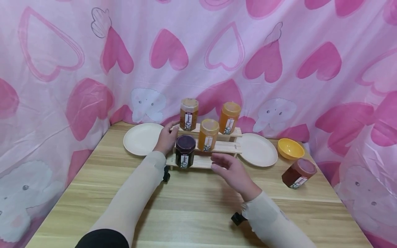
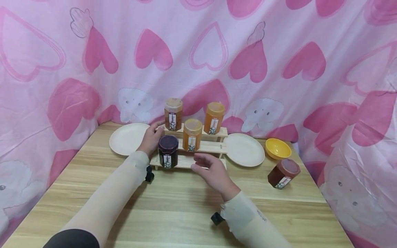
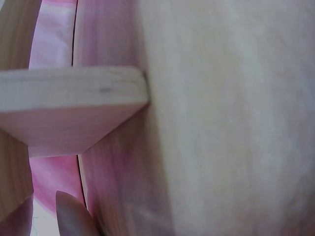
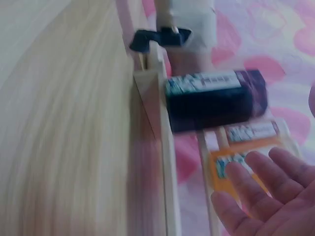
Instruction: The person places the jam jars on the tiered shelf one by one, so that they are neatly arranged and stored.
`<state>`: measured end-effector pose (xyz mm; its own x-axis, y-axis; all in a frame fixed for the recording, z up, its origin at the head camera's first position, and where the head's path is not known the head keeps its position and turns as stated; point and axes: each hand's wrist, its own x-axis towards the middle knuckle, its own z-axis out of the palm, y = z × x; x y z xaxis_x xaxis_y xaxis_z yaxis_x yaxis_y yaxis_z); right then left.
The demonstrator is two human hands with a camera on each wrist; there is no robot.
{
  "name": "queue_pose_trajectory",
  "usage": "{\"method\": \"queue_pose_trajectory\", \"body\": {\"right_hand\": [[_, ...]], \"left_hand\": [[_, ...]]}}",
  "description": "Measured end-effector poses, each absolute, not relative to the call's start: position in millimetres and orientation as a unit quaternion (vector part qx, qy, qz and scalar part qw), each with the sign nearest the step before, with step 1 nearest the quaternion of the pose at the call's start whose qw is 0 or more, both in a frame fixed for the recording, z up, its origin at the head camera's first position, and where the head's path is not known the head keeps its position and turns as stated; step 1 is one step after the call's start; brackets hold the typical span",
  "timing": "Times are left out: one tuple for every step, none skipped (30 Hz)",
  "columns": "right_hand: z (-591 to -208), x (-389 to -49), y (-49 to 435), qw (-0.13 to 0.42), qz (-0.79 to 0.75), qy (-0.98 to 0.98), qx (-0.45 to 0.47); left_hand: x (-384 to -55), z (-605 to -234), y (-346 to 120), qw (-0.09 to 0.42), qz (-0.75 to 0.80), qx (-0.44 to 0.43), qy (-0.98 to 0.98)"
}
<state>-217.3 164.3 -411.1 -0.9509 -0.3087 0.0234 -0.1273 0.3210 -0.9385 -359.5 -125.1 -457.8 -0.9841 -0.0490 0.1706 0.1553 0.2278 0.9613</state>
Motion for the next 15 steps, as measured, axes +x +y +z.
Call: {"method": "queue_pose_trajectory", "body": {"right_hand": [[-409.6,-216.4,170.3,0.08,-0.567,0.809,-0.135],[-407.8,-215.5,176.2,0.08,-0.567,0.808,-0.134],[-406.1,-214.5,181.9,0.078,-0.567,0.809,-0.133],[-404.0,-213.5,187.5,0.075,-0.567,0.81,-0.132],[-402.0,-212.3,192.9,0.069,-0.567,0.81,-0.131],[-400.0,-210.8,198.2,0.06,-0.567,0.811,-0.131],[-398.2,-209.6,203.5,0.052,-0.567,0.812,-0.13],[-396.4,-208.3,208.8,0.039,-0.565,0.813,-0.13],[-395.0,-207.2,214.4,0.026,-0.563,0.816,-0.131],[-393.6,-206.4,220.2,0.013,-0.56,0.818,-0.129],[-392.3,-205.8,226.0,-0.001,-0.558,0.82,-0.128],[-391.0,-205.7,232.5,-0.013,-0.553,0.824,-0.123],[-389.6,-205.5,239.3,-0.024,-0.548,0.828,-0.114],[-388.3,-205.2,246.4,-0.037,-0.542,0.833,-0.104],[-387.4,-205.3,253.9,-0.051,-0.537,0.837,-0.093]], "left_hand": [[-359.5,-457.6,-125.4,0.082,-0.621,-0.033,-0.778],[-359.5,-457.2,-125.6,0.083,-0.623,-0.032,-0.777],[-359.5,-456.8,-125.9,0.083,-0.625,-0.031,-0.775],[-359.4,-456.4,-126.1,0.082,-0.628,-0.032,-0.773],[-359.4,-456.1,-126.3,0.082,-0.63,-0.032,-0.772],[-359.2,-456.0,-126.6,0.08,-0.63,-0.032,-0.772],[-359.0,-455.8,-126.5,0.079,-0.63,-0.031,-0.772],[-359.0,-455.9,-126.5,0.078,-0.63,-0.031,-0.772],[-358.8,-456.0,-126.3,0.077,-0.628,-0.031,-0.774],[-358.6,-456.1,-126.0,0.077,-0.628,-0.03,-0.774],[-358.1,-456.1,-125.7,0.076,-0.627,-0.03,-0.775],[-357.6,-456.1,-125.3,0.075,-0.628,-0.03,-0.774],[-357.0,-455.8,-124.7,0.076,-0.629,-0.031,-0.773],[-356.4,-455.5,-124.2,0.076,-0.63,-0.032,-0.772],[-356.2,-455.3,-123.7,0.076,-0.631,-0.032,-0.771]]}}
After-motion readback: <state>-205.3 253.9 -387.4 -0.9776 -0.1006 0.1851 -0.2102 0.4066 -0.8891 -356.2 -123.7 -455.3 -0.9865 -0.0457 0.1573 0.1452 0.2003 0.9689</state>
